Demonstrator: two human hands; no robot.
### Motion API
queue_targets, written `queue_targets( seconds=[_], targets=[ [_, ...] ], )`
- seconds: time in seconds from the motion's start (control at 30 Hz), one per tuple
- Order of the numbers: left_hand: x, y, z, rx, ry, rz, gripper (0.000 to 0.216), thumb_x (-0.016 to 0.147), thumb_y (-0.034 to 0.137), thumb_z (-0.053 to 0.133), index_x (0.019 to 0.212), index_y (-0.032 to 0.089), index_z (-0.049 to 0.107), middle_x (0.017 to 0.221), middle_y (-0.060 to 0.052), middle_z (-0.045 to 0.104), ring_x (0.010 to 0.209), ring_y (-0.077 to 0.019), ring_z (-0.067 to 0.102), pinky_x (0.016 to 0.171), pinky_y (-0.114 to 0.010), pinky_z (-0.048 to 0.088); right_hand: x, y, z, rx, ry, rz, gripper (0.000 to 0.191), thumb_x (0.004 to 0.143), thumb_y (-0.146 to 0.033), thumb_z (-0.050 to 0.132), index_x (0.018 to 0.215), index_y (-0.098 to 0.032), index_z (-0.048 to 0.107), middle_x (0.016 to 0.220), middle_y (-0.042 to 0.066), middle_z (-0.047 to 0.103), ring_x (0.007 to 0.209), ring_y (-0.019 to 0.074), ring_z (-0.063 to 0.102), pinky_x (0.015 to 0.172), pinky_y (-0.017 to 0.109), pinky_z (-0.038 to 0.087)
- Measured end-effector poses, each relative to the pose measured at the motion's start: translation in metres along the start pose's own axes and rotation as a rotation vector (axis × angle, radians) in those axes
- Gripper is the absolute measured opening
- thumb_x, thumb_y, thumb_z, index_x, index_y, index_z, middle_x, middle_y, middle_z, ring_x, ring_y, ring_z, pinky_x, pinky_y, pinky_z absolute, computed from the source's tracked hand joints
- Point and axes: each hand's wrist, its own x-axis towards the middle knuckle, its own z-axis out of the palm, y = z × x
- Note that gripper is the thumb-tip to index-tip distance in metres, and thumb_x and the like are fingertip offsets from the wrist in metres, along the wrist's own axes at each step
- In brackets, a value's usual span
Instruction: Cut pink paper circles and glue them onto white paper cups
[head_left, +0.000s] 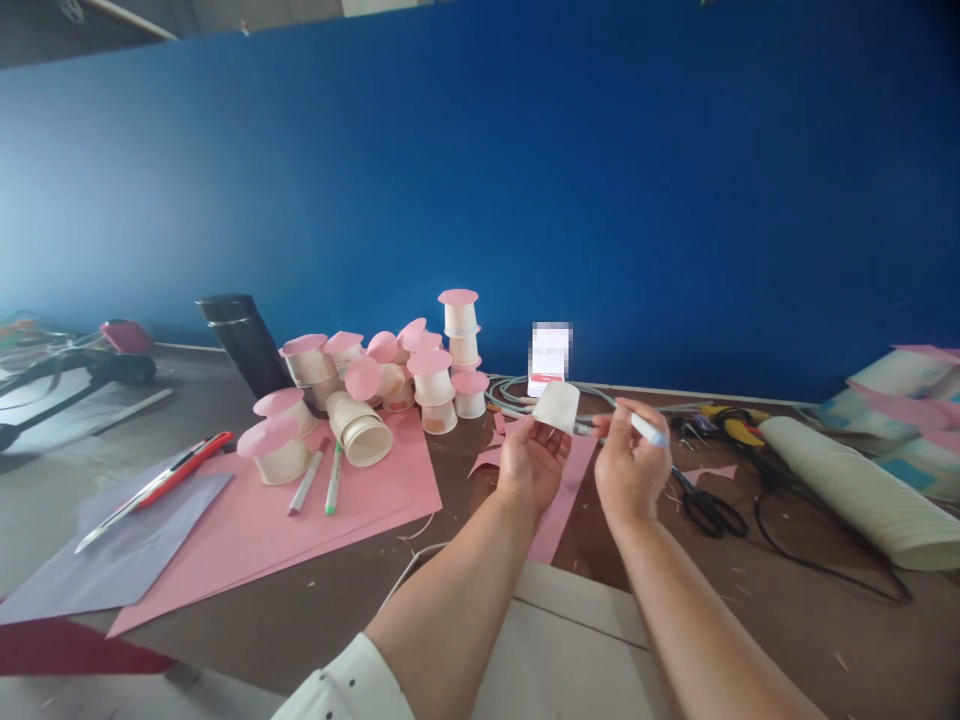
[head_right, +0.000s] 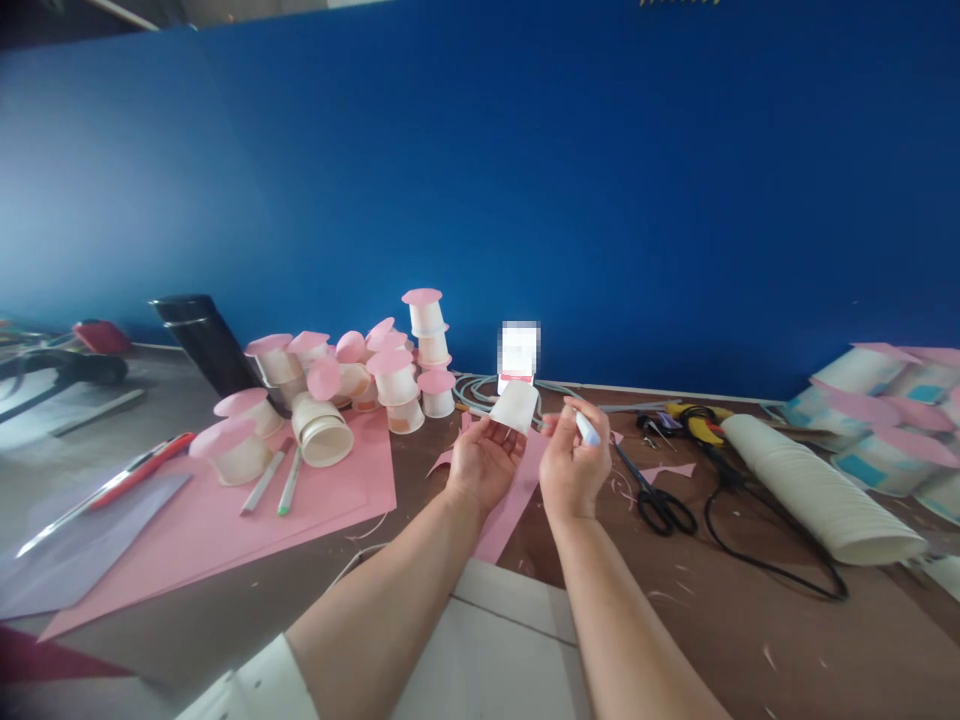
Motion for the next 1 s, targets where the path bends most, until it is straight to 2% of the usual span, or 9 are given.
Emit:
queue_targets(
  seconds=[0.07, 0.17, 0.27, 0.37, 0.5, 0.6, 0.73, 1.0],
  targets=[
    [-0.001, 0.001, 0.001, 0.001, -0.002, -0.008, 0.014, 0.083, 0.023, 0.058, 0.086, 0.014, 0.068, 0.094, -0.011, 0.069, 0.081, -0.0162, 0.065, 0.076, -0.028, 0.052, 0.004, 0.011, 0.002, 0.08, 0.045, 0.129, 0.033, 0.089, -0.048, 0.056, 0.103, -0.019, 0.058, 0.087, 0.007, 0.07, 0.068, 0.0185, 0.069, 0.065, 0.033, 0.054],
    [-0.004, 0.001, 0.002, 0.009, -0.015, -0.037, 0.012, 0.081, 0.022, 0.059, 0.084, 0.014, 0.067, 0.088, -0.01, 0.069, 0.078, -0.017, 0.065, 0.075, -0.03, 0.053, 0.006, 0.027, 0.005, 0.132, -0.073, 0.253, 0.044, 0.083, -0.059, 0.061, 0.101, -0.018, 0.06, 0.086, 0.008, 0.071, 0.075, 0.0222, 0.069, 0.065, 0.034, 0.055],
    [-0.006, 0.0, 0.003, 0.03, -0.028, -0.07, 0.012, 0.08, 0.023, 0.06, 0.083, 0.014, 0.067, 0.085, -0.01, 0.068, 0.077, -0.017, 0.065, 0.073, -0.03, 0.053, 0.003, 0.032, 0.009, 0.245, -0.208, 0.419, 0.052, 0.077, -0.064, 0.065, 0.1, -0.017, 0.063, 0.081, 0.007, 0.072, 0.074, 0.0232, 0.069, 0.063, 0.034, 0.056],
    [-0.007, -0.002, 0.003, 0.057, -0.038, -0.081, 0.014, 0.083, 0.025, 0.058, 0.083, 0.013, 0.067, 0.085, -0.01, 0.068, 0.075, -0.0162, 0.064, 0.074, -0.029, 0.053, 0.0, 0.028, 0.011, 0.37, -0.226, 0.522, 0.056, 0.069, -0.062, 0.075, 0.101, -0.017, 0.063, 0.082, 0.005, 0.072, 0.073, 0.0218, 0.069, 0.063, 0.032, 0.057],
    [-0.007, -0.01, 0.0, 0.155, -0.084, -0.072, 0.021, 0.088, 0.03, 0.058, 0.091, 0.012, 0.069, 0.089, -0.01, 0.069, 0.078, -0.0152, 0.065, 0.08, -0.028, 0.052, 0.002, 0.026, 0.009, 0.367, -0.183, 0.511, 0.059, 0.065, -0.064, 0.076, 0.099, -0.018, 0.062, 0.078, 0.003, 0.071, 0.067, 0.0193, 0.068, 0.057, 0.029, 0.054],
    [-0.01, -0.016, -0.002, 0.24, -0.157, -0.044, 0.013, 0.084, 0.024, 0.066, 0.087, 0.012, 0.07, 0.082, -0.007, 0.067, 0.077, -0.0133, 0.064, 0.085, -0.026, 0.05, 0.004, 0.03, 0.007, 0.309, -0.152, 0.448, 0.06, 0.066, -0.069, 0.071, 0.095, -0.018, 0.062, 0.07, 0.002, 0.068, 0.062, 0.0184, 0.066, 0.052, 0.028, 0.053],
    [-0.012, -0.018, -0.002, 0.384, -0.245, -0.003, 0.01, 0.078, 0.019, 0.07, 0.087, 0.016, 0.072, 0.085, -0.006, 0.068, 0.085, -0.0155, 0.065, 0.095, -0.028, 0.047, 0.005, 0.034, 0.006, 0.289, -0.152, 0.39, 0.058, 0.068, -0.069, 0.069, 0.094, -0.017, 0.063, 0.071, 0.003, 0.068, 0.064, 0.02, 0.066, 0.054, 0.03, 0.054],
    [-0.006, -0.019, -0.006, 0.508, -0.225, 0.069, 0.02, 0.071, 0.03, 0.079, 0.076, 0.013, 0.07, 0.078, -0.007, 0.066, 0.087, -0.0199, 0.067, 0.1, -0.038, 0.045, 0.004, 0.04, 0.006, 0.305, -0.201, 0.422, 0.056, 0.07, -0.068, 0.068, 0.095, -0.019, 0.063, 0.076, 0.005, 0.07, 0.066, 0.0213, 0.067, 0.055, 0.031, 0.055]
  ],
)
